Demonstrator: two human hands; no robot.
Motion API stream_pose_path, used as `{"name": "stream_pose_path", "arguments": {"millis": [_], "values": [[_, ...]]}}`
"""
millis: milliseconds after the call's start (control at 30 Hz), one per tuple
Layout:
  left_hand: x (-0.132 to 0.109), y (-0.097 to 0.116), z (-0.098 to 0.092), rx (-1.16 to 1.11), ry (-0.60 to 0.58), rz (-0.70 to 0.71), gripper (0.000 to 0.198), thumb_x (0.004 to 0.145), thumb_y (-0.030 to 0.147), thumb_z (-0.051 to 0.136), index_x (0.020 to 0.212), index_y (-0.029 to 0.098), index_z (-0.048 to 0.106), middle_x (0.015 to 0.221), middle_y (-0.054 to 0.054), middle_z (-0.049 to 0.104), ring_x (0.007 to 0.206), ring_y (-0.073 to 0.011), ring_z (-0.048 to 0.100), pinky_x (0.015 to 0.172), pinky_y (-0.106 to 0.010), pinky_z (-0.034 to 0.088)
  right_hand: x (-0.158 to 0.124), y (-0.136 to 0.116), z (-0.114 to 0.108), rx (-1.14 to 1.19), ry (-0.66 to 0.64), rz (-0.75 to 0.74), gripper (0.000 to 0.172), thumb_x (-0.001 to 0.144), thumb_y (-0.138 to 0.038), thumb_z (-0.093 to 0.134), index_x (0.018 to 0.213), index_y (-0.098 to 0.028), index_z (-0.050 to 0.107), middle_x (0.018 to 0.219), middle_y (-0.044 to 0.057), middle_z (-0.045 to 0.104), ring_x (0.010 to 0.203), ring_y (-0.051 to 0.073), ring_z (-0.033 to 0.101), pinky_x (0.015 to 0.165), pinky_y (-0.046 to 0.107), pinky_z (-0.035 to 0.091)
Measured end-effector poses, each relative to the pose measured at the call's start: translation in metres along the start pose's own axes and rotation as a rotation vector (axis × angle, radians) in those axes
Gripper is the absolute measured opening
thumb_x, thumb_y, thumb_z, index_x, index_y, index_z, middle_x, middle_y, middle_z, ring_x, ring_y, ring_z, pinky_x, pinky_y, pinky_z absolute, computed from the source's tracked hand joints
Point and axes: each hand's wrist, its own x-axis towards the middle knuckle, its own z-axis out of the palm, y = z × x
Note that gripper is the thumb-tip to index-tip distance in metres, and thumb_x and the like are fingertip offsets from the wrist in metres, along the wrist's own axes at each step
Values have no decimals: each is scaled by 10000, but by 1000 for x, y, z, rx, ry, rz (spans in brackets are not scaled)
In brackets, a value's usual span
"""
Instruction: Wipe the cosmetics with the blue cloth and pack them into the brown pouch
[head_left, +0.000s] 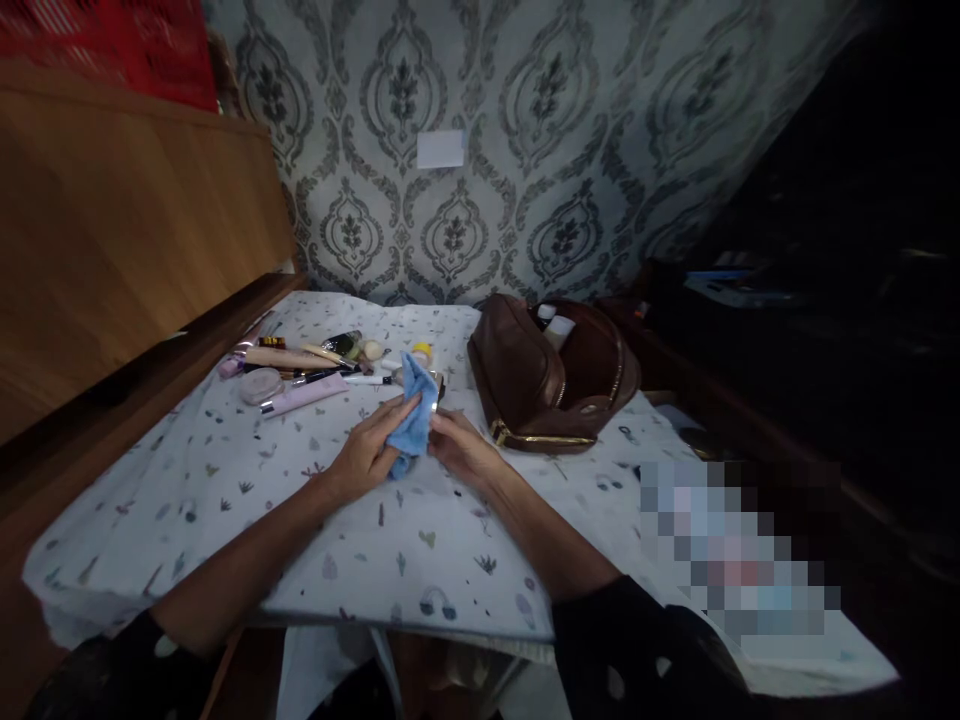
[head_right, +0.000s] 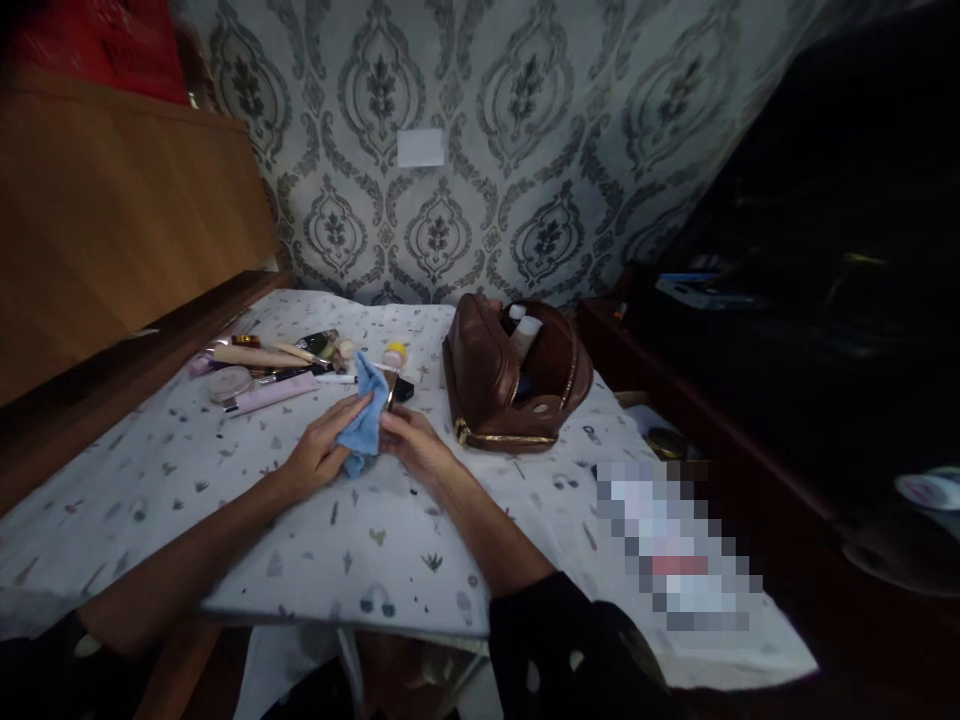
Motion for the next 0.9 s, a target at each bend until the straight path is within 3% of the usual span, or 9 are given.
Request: {"name": "stream_pose_path", "arguments": {"millis": [267, 433, 633, 900], "values": [[0, -14, -3, 0, -18, -118, 690, 846, 95, 443, 1514, 231, 336, 1487, -102, 458, 1374, -265, 423, 1146, -443, 351, -6, -2, 9, -47, -135, -7, 382, 603, -296, 867, 917, -186, 679, 814, -9, 639, 735, 115, 588, 644, 221, 493], [2, -14, -3, -79, -91, -230, 632, 847, 122, 467, 1471, 194, 400, 1367, -113, 542, 1287, -260, 491, 1112, -420, 376, -4, -3, 6, 51, -28, -85, 410, 608, -243, 857, 970, -213, 666, 912, -2, 675, 813, 131, 623, 747, 257, 529], [4, -8, 1, -102, -100, -311, 635, 858, 344, 643, 1437, 202, 424, 1291, -118, 559, 1193, -278, 532, 1048, -424, 415, 1, 3, 3, 54, 33, -120, 457, 602, -261, 880, 983, -218, 633, 906, -11, 686, 822, 133, 653, 808, 278, 545], [7, -6, 2, -55, -29, -328, 349, 951, 351, 500, 1247, 195, 598, 1120, -86, 620, 1082, -236, 588, 967, -354, 447, 7, 14, -5, 29, 131, -152, 524, 612, -315, 888, 1011, -220, 562, 948, 2, 692, 865, 154, 676, 805, 306, 566]]}}
